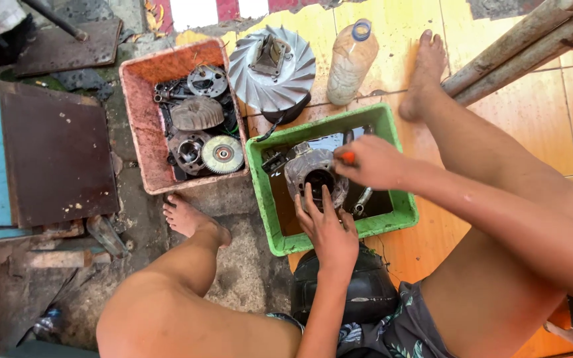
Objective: Cleaning a motorcycle cylinder block using a brush and solvent in a plastic tray
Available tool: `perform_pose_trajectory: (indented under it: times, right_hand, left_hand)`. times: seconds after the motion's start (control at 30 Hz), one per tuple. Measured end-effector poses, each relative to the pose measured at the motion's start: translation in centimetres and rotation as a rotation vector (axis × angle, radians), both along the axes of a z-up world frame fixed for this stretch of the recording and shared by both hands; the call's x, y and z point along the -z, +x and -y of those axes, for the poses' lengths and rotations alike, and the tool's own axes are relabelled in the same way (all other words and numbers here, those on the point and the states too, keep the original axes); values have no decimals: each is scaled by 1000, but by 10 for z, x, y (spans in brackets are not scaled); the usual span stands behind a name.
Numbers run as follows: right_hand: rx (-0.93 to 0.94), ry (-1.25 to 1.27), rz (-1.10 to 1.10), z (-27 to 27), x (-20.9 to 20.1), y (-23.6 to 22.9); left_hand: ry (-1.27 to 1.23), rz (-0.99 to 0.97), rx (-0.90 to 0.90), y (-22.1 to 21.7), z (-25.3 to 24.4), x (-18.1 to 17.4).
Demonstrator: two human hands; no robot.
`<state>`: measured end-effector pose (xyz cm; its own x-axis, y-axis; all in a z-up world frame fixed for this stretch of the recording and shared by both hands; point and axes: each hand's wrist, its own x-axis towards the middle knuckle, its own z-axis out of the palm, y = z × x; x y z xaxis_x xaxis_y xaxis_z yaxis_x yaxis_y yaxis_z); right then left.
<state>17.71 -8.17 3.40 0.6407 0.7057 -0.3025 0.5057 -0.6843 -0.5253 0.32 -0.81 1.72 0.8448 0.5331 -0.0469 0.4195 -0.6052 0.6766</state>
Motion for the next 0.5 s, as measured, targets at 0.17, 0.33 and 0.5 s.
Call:
perform_pose_trajectory:
  times: [0.17, 0.33, 0.5]
  right_hand:
    - [59, 90, -64, 15, -5, -32]
    - [134, 175, -140, 22, 4, -31]
    - [58, 189, -77, 16, 9, -41]
  left_hand:
    - [27, -97, 93, -1, 0, 23]
    - [-142, 122, -72, 3, -8, 41]
    - [-378, 268, -239, -1, -18, 24]
